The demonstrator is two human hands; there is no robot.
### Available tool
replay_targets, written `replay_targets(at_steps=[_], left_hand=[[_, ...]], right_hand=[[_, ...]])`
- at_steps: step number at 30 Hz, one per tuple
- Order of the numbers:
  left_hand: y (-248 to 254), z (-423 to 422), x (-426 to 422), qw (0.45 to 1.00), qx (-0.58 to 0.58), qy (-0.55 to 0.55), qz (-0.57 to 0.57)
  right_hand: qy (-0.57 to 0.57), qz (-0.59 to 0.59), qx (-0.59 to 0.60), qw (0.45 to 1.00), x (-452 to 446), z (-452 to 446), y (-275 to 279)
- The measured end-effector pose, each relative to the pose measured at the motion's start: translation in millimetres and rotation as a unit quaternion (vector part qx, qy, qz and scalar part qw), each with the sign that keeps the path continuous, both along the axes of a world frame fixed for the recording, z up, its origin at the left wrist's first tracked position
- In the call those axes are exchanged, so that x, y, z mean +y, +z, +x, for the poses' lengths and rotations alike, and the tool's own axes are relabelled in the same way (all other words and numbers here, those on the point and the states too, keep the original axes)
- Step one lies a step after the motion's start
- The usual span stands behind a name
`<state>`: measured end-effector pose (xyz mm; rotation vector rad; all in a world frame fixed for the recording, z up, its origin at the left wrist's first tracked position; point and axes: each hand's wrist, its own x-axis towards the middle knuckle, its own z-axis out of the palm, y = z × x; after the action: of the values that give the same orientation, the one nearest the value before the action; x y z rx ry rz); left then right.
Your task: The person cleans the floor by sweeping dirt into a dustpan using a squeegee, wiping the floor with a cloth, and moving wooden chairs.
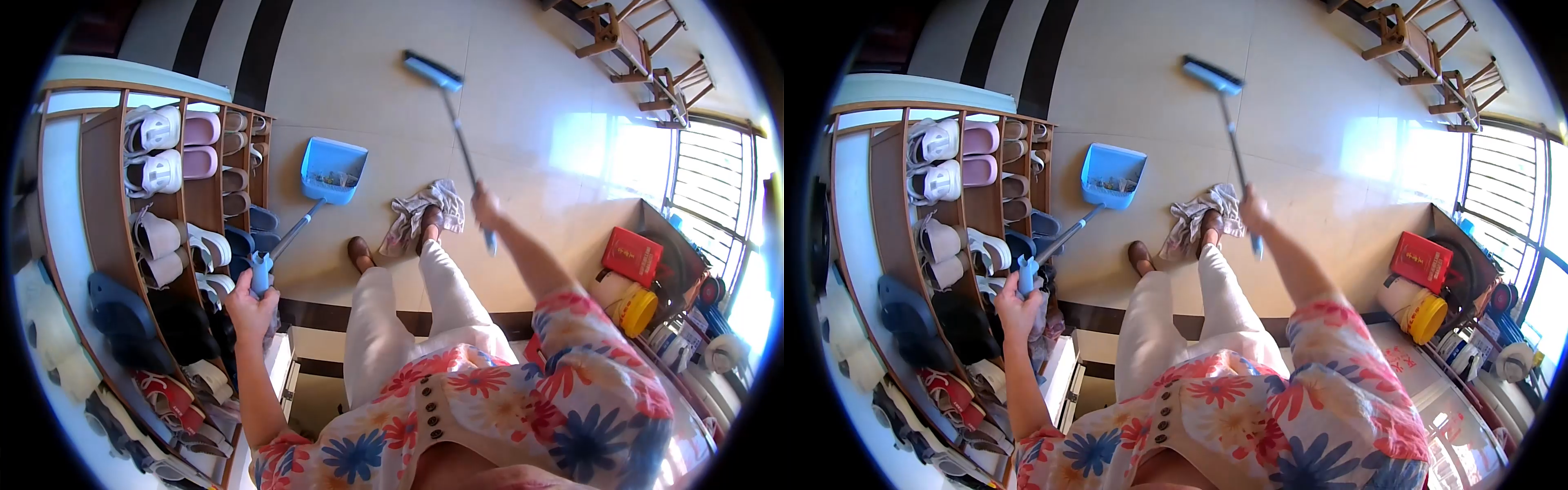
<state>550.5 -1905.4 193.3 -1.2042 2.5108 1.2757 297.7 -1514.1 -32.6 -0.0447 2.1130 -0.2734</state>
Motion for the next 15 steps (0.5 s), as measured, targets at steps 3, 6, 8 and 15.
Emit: replay_targets(at_steps=[3,6,8,15], left_hand=[[11,-10,4,0.999,-0.005,0.044,0.031],[10,-7,0,1.0,0.01,0.008,-0.018],[17,-5,-7,0.993,-0.092,-0.047,-0.06],[14,34,9,0.995,-0.017,0.019,-0.095]], right_hand=[[-0.097,-0.049,-0.043,0.993,1,109,64],[-0.161,-0.064,-0.186,0.967,-7,109,157],[-0.156,-0.06,-0.223,0.96,-12,89,184],[0.031,-0.143,0.014,0.989,-173,-47,62]])
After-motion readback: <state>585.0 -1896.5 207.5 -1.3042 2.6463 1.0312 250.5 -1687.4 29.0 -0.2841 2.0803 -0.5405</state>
